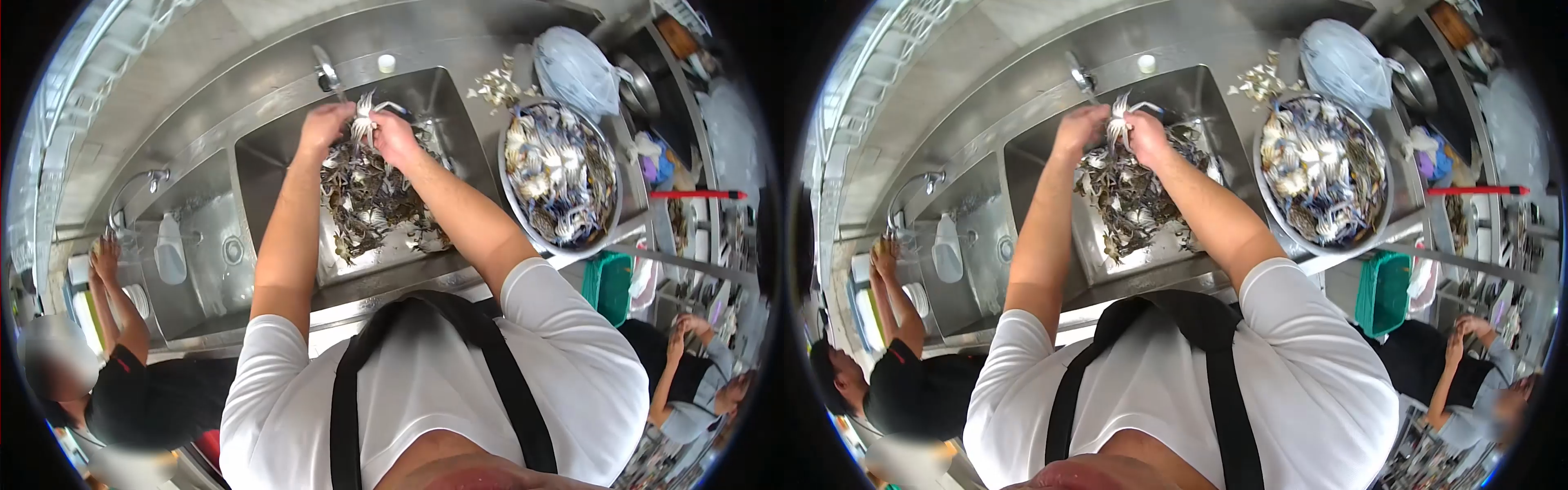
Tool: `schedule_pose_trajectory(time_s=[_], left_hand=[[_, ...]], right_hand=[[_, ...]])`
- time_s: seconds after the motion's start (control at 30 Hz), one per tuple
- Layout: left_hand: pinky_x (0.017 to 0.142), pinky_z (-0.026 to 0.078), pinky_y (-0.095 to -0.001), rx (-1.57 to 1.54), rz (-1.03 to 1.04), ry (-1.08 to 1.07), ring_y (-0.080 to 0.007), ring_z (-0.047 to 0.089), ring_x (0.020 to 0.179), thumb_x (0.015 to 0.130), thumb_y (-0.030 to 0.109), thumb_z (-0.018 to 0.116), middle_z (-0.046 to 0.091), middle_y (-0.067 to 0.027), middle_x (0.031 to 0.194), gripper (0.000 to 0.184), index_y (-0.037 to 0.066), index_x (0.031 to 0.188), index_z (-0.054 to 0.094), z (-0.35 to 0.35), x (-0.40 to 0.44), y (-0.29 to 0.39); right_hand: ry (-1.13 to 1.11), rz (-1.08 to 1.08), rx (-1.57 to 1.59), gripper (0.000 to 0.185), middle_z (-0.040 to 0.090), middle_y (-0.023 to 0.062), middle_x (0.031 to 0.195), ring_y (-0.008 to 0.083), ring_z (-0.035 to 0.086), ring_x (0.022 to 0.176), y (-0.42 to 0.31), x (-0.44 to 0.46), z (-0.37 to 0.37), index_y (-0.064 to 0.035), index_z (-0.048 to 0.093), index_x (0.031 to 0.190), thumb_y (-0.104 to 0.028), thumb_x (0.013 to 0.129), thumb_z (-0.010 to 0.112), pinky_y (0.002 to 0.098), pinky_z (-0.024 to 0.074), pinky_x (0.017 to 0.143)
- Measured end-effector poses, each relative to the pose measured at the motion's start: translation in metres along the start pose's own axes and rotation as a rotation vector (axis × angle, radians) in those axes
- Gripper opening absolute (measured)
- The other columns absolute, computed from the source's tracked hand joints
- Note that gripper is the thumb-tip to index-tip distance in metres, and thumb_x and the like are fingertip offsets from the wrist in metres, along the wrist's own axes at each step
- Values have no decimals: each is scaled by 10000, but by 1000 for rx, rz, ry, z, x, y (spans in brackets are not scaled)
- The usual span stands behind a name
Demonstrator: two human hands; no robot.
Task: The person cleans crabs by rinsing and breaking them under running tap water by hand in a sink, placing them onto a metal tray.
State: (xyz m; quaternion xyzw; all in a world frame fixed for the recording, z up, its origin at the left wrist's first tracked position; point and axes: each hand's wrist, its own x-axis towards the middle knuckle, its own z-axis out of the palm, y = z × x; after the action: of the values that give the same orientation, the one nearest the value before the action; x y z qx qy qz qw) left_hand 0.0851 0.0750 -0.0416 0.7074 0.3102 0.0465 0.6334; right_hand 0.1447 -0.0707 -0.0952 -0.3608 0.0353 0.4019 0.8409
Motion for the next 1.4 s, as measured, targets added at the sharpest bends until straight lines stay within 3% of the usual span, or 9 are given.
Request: schedule_pose_trajectory(time_s=[0.2, 0.43, 0.53, 0.67, 0.8, 1.07, 1.13, 1.2, 1.4], left_hand=[[674, 474, -263, -465, -66, -63, -106, 571, 721, 880, 139, 674, 640, -13, 847, 181, -2, 994, 668, -7, -14, -25], [584, 451, -246, -216, 164, 137, -98, 559, 632, 901, 134, 630, 643, -16, 756, 174, -28, 929, 689, 12, -16, -25], [594, 465, -243, -224, 151, 127, -90, 562, 632, 925, 155, 617, 652, -14, 765, 186, -15, 951, 691, 21, -6, -23], [678, 494, -241, -325, 142, -136, -101, 592, 755, 971, 120, 520, 694, -40, 968, 243, -18, 1119, 654, 32, 2, -4], [768, 505, -263, -277, 92, -233, -130, 623, 884, 997, 128, 477, 647, -105, 1192, 354, -37, 1305, 535, 33, -4, 3], [646, 468, -246, -40, 193, 80, -101, 593, 713, 854, 194, 738, 665, -19, 815, 255, 3, 1009, 673, 11, 1, -22], [625, 435, -245, -64, 86, 114, -98, 560, 699, 857, 188, 742, 650, 4, 831, 225, 25, 988, 659, 11, -21, -8], [643, 440, -238, -375, -86, -109, -81, 543, 710, 828, 195, 781, 651, 9, 835, 244, 32, 969, 666, 2, -15, -29], [709, 454, -250, -663, -64, -215, -110, 585, 761, 885, 133, 711, 675, -23, 873, 155, 39, 995, 657, -1, -17, -41]], right_hand=[[-146, 30, -111, 137, 661, 86, 960, 186, 651, 859, -16, 2, 18, -10, 608, 1026, -117, 942, 597, 317, 518, 756], [-132, -7, -210, 224, 664, 73, 984, 164, 643, 857, -23, -4, 18, 1, 608, 1092, -79, 888, 656, 307, 506, 741], [91, -230, -399, 212, 670, 61, 920, 139, 618, 809, -22, -4, 16, 19, 647, 1034, -15, 826, 667, 282, 470, 711], [321, -256, -520, 201, 676, 66, 873, 147, 614, 768, -25, -18, 7, 25, 675, 982, -23, 788, 657, 295, 466, 684], [247, -161, -490, 257, 679, 88, 951, 164, 630, 831, -19, -12, -18, 24, 643, 1073, -30, 821, 652, 305, 486, 741], [83, 15, -317, 261, 663, 86, 910, 167, 628, 768, -22, -27, 11, 13, 628, 1044, -17, 790, 677, 306, 482, 674], [55, -13, -347, 309, 660, 80, 946, 147, 610, 743, -11, -7, 0, 15, 617, 1102, -29, 804, 685, 287, 463, 642], [-51, -8, -400, 352, 659, 76, 975, 133, 593, 721, -23, -17, 17, 25, 608, 1151, -35, 813, 687, 277, 444, 609], [-96, -9, -508, 493, 674, 115, 1051, 166, 638, 890, -45, -29, 26, 69, 569, 1230, -34, 785, 754, 295, 495, 769]])
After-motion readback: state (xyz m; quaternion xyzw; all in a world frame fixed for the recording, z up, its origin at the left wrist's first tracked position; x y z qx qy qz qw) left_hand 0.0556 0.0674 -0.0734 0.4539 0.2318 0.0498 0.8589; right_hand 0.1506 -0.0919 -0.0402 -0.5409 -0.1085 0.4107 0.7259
